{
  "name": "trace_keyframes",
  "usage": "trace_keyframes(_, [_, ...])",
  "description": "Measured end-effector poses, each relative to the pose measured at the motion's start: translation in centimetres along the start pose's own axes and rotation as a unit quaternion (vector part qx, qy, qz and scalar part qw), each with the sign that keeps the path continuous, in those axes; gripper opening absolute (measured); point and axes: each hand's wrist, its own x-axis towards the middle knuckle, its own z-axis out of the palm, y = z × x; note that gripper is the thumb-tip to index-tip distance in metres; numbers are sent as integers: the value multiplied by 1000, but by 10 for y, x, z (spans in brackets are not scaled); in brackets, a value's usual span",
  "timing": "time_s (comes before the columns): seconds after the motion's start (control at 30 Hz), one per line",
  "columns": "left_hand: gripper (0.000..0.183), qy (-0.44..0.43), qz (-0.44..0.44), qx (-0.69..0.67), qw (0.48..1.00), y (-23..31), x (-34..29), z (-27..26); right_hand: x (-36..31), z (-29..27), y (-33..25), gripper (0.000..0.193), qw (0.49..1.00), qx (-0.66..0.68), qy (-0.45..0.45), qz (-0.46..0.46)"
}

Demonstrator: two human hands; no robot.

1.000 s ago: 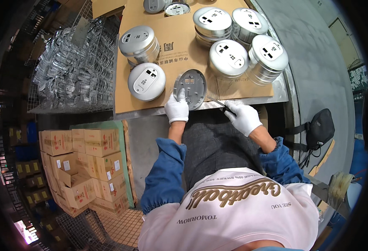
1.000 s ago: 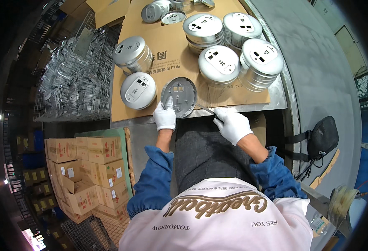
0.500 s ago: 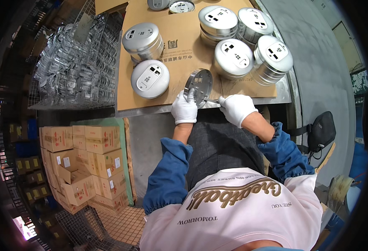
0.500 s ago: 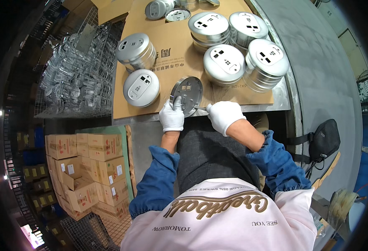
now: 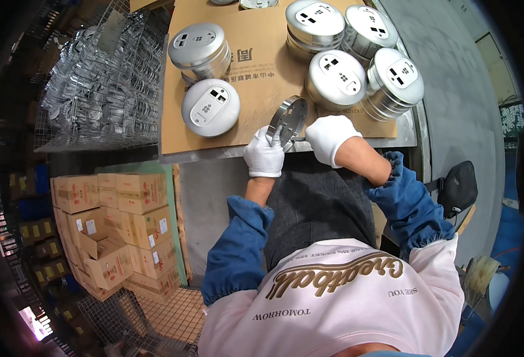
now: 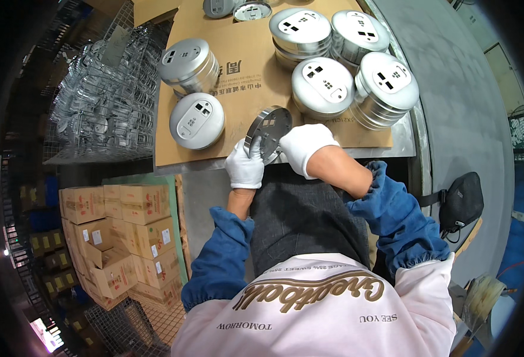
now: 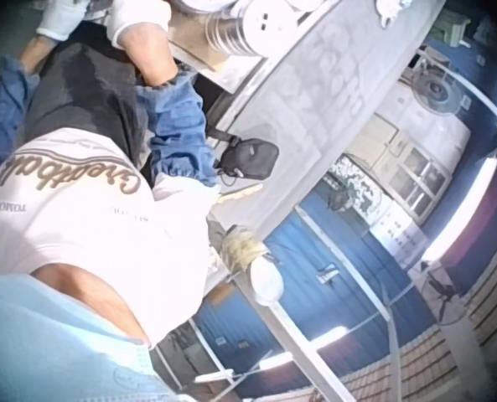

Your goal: The person deburrs circular metal casings using a handheld scraper tool, scraping around the inner and outer edges of each component before setting it on the table.

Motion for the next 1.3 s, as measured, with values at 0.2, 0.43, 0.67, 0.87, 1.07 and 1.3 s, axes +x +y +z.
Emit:
trace_keyframes(0.2, [26,5,-68,-76,995,0,4,0,-5,31,3,15,997,18,67,-22])
trace_keyframes(0.43, [33,36,-112,-88,989,-4,5,0,-25,119,4,26,984,43,158,64])
trace_keyframes(0.67, [35,30,-120,-38,992,-1,-1,0,-28,108,28,20,964,112,240,28])
trace_keyframes(0.87, [32,13,-40,-20,999,4,-4,-3,-38,58,19,14,990,62,121,31])
trace_keyframes(1.07, [27,10,-1,28,1000,-2,-10,-1,-24,59,11,11,994,25,107,18])
trace_keyframes(1.3, [25,35,19,56,998,0,-9,1,-16,59,10,13,994,-2,111,4])
